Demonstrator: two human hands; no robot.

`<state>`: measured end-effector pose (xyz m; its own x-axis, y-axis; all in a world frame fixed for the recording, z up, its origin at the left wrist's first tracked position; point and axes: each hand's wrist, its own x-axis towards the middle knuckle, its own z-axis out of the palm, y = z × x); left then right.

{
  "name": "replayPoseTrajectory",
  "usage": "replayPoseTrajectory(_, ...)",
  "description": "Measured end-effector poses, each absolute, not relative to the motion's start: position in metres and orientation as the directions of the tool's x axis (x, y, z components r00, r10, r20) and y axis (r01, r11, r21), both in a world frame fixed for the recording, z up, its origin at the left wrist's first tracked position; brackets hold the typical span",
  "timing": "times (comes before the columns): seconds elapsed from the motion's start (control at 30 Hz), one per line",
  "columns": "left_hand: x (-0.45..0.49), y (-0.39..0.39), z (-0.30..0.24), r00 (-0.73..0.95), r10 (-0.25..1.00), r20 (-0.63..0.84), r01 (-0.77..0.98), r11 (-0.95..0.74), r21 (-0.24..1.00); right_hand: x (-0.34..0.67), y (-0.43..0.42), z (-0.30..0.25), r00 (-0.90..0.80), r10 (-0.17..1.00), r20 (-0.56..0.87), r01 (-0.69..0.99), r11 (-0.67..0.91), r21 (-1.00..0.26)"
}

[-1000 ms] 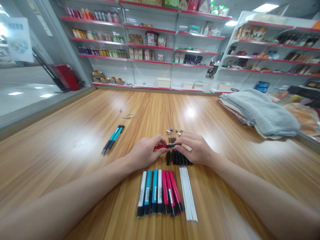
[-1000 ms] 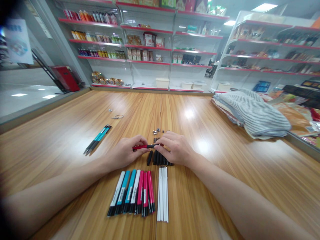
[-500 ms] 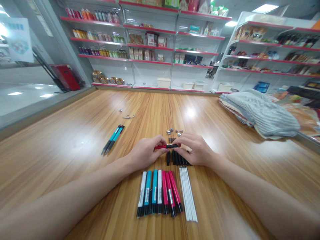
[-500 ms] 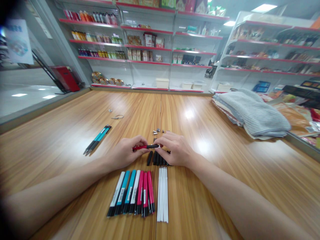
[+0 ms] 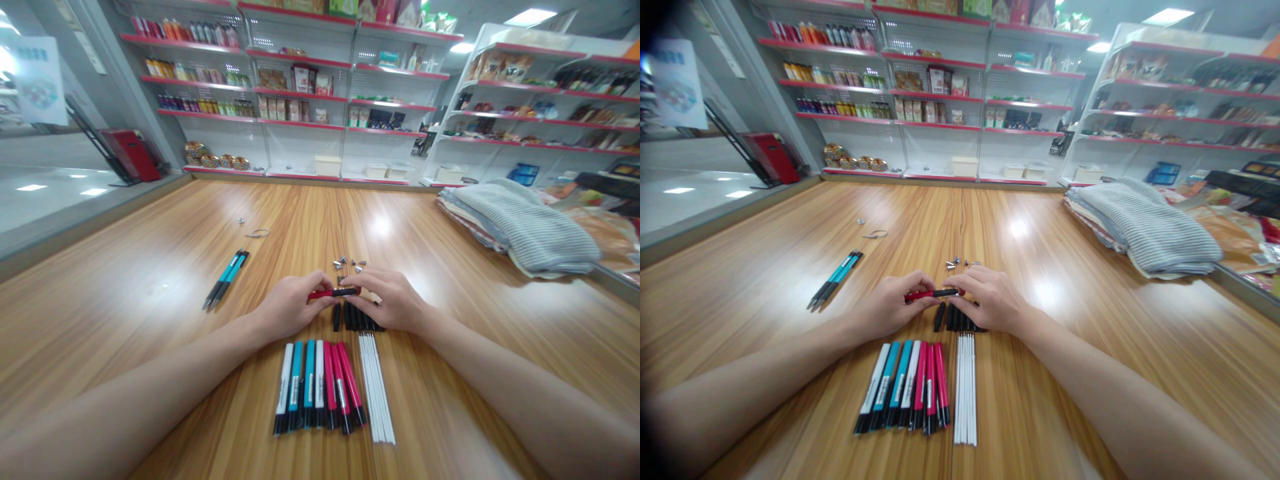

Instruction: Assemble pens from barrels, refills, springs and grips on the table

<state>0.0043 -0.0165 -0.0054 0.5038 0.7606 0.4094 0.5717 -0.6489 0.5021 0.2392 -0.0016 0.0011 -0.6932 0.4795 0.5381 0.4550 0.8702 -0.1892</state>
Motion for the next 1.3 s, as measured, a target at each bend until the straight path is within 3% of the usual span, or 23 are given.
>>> replayPoseTrajectory(0.33,0.0039,-0.0170,-0.0043,0.505,0.762,0.407,0.562,-0.647,0.515,0.2391,0.0002,-0.0009,-0.694,0.442,0.568,0.446,0.884,-0.144)
replayPoseTrajectory(0.7,0.0053,-0.0166,-0.0040,0.552,0.743,0.380,0.613,-0.670,0.419,0.2424,0.0020,-0.0031,-0.564,0.467,0.681,0.503,0.848,-0.166)
replayPoseTrajectory(0.97,0.0037,-0.0167,-0.0043,0.562,0.670,0.485,0.562,-0.740,0.370,0.2429,-0.0016,0.0013,-0.617,0.475,0.627,0.543,0.834,-0.097)
replayPoseTrajectory(1.3,0.0048,-0.0201,-0.0003,0.536,0.715,0.448,0.620,-0.694,0.366,0.2437,-0.0031,0.0008,-0.606,0.486,0.629,0.572,0.817,-0.080)
